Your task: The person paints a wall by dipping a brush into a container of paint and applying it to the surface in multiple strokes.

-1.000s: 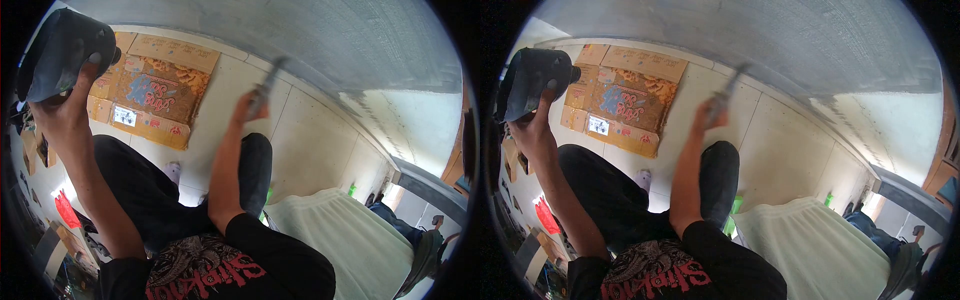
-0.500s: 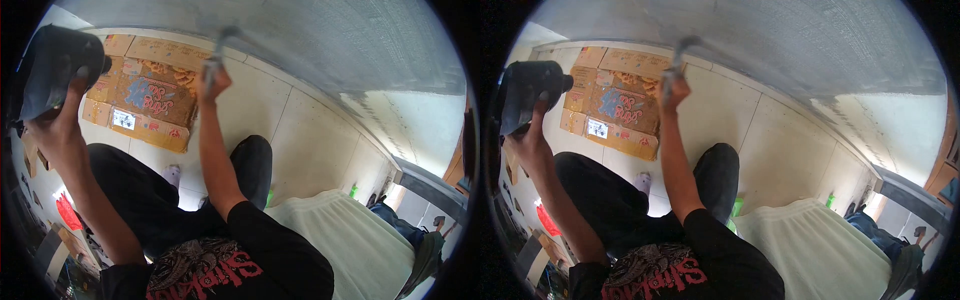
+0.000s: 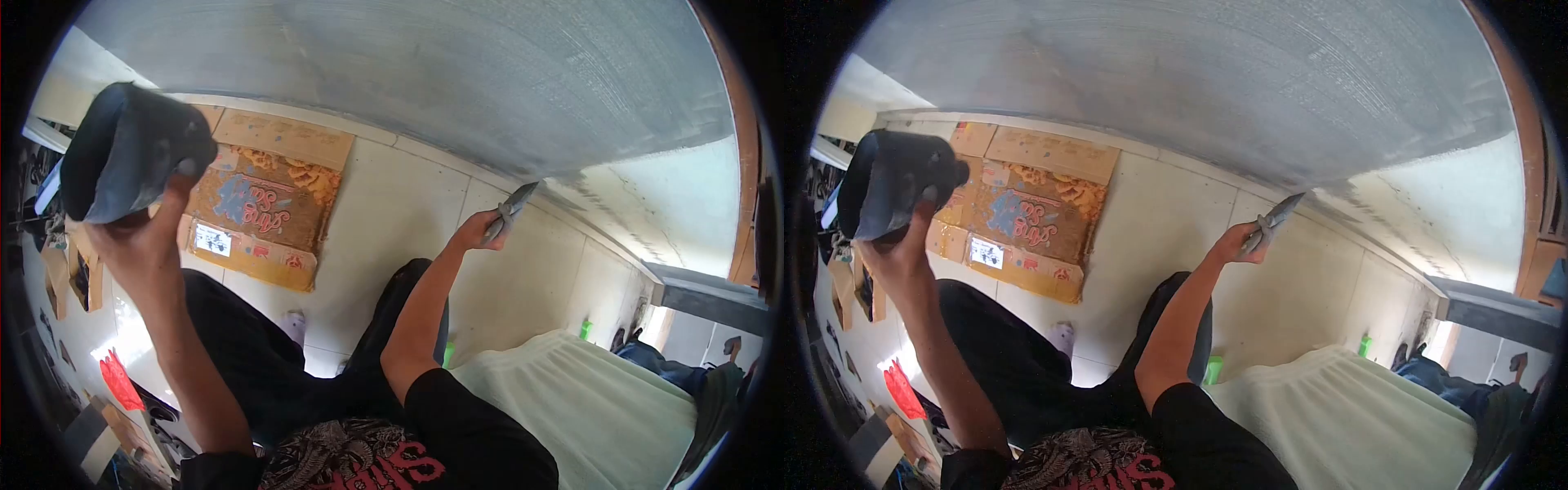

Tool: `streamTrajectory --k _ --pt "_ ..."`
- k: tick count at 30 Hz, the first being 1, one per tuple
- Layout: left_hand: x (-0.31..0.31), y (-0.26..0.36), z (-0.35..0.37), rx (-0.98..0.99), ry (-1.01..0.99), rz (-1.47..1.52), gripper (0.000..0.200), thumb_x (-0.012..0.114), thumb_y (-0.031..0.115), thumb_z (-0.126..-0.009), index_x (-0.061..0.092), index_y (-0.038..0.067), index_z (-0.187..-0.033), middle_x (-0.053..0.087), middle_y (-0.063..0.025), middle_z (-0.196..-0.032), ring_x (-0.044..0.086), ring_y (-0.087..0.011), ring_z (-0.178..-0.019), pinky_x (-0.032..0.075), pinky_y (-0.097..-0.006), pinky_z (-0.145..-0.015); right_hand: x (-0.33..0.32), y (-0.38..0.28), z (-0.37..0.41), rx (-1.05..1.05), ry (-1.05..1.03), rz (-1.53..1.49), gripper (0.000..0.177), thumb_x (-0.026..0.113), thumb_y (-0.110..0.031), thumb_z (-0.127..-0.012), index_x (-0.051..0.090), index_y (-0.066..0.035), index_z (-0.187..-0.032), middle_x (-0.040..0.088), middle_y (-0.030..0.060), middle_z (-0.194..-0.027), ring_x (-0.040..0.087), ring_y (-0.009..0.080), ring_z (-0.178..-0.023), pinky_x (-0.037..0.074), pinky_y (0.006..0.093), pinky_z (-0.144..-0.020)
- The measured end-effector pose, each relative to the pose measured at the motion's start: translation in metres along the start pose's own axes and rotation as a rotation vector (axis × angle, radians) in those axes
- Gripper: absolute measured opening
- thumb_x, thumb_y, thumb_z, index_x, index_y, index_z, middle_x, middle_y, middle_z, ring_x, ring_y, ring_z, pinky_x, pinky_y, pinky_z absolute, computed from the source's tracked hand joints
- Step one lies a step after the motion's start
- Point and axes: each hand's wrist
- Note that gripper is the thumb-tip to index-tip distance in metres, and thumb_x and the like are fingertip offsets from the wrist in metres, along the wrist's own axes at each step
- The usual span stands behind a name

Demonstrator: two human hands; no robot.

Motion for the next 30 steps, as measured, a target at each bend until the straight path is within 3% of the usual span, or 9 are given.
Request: streamTrajectory --k 4,5,6,12,16,20,23,26,30 --pt "-0.020 -0.013 0.001 -0.034 -0.083 -0.139 0.046 0.071 0.002 -0.087 0.054 -0.005 -0.129 0.069 -0.0203 -0.112 0.070 -0.0290 -0.100 0.055 -0.0395 -0.091 0.023 0.035 0.023 -0.051 -0.008 0.041 0.015 0.075 -0.011 -0.084 0.068 0.002 -0.088 0.068 0.0125 -0.081 0.065 0.0274 -0.073 0.053 0.0373 -0.068" --pt "-0.025 -0.014 -0.001 -0.035 -0.154 -0.250 0.043 0.068 0.001 -0.089 0.054 -0.006 -0.129 0.070 -0.0222 -0.109 0.072 -0.0302 -0.094 0.060 -0.0398 -0.085 0.037 0.073 0.065 -0.156 0.037 0.417 0.026 0.079 -0.013 -0.083 0.062 0.000 -0.097 0.064 0.0114 -0.090 0.064 0.0260 -0.082 0.053 0.0353 -0.073" --pt "-0.016 0.000 -0.001 -0.068 -0.021 -0.134 0.060 0.080 0.000 -0.073 0.059 0.000 -0.129 0.066 -0.0146 -0.121 0.064 -0.0263 -0.112 0.047 -0.0405 -0.104 0.046 0.052 0.079 -0.153 0.031 0.421 0.026 0.079 -0.013 -0.083 0.062 0.000 -0.097 0.064 0.0114 -0.090 0.064 0.0260 -0.082 0.053 0.0353 -0.073" --pt "-0.018 0.005 0.004 -0.032 -0.050 -0.196 0.055 0.078 0.005 -0.080 0.056 -0.002 -0.130 0.066 -0.0175 -0.120 0.066 -0.0280 -0.109 0.048 -0.0415 -0.102 0.061 -0.125 0.169 0.675 -0.313 -0.306 0.012 0.070 -0.010 -0.088 0.070 0.001 -0.094 0.071 0.0093 -0.087 0.065 0.0209 -0.079 0.051 0.0341 -0.071" --pt "-0.026 0.003 0.007 -0.141 -0.082 -0.140 0.057 0.081 0.008 -0.081 0.055 -0.002 -0.131 0.063 -0.0168 -0.125 0.059 -0.0279 -0.116 0.040 -0.0432 -0.108 0.032 -0.179 0.207 0.587 -0.649 -0.483 0.009 0.067 -0.005 -0.087 0.069 0.003 -0.089 0.072 0.0135 -0.086 0.067 0.0201 -0.077 0.052 0.0335 -0.071" --pt "-0.023 0.005 0.006 -0.132 -0.082 -0.173 0.057 0.081 0.009 -0.081 0.055 -0.001 -0.130 0.062 -0.0166 -0.127 0.060 -0.0284 -0.116 0.042 -0.0426 -0.107 -0.006 -0.186 0.212 0.577 -0.637 -0.589 0.006 0.067 -0.002 -0.083 0.068 0.003 -0.083 0.066 0.0061 -0.070 0.059 0.0118 -0.066 0.049 0.0311 -0.061" --pt "-0.026 0.002 0.010 -0.159 -0.047 -0.227 0.058 0.082 0.009 -0.080 0.055 -0.001 -0.131 0.062 -0.0162 -0.127 0.061 -0.0291 -0.116 0.042 -0.0426 -0.107 -0.024 -0.123 0.212 0.542 -0.579 -0.212 0.011 0.069 -0.007 -0.087 0.068 0.002 -0.093 0.070 0.0112 -0.086 0.066 0.0200 -0.075 0.053 0.0329 -0.071" --pt "-0.027 0.002 0.008 -0.148 -0.002 -0.175 0.056 0.083 0.004 -0.073 0.062 -0.001 -0.125 0.069 -0.0159 -0.116 0.068 -0.0287 -0.105 0.051 -0.0432 -0.100 -0.012 -0.046 0.167 -0.700 -0.366 1.587 0.023 0.070 -0.010 -0.085 0.060 -0.003 -0.104 0.065 0.0086 -0.099 0.064 0.0198 -0.089 0.053 0.0316 -0.080" --pt "-0.042 -0.006 0.008 -0.146 -0.049 -0.162 0.055 0.081 0.005 -0.079 0.059 0.000 -0.129 0.065 -0.0154 -0.123 0.063 -0.0275 -0.115 0.043 -0.0425 -0.108 0.009 -0.012 0.149 -0.967 -0.363 1.678 0.022 0.070 -0.009 -0.085 0.063 0.001 -0.103 0.067 0.0092 -0.098 0.064 0.0202 -0.089 0.052 0.0324 -0.080"
Point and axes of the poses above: each hand's wrist, its own z-axis away from the middle knuckle, its own x-axis out of the palm, y = z × x
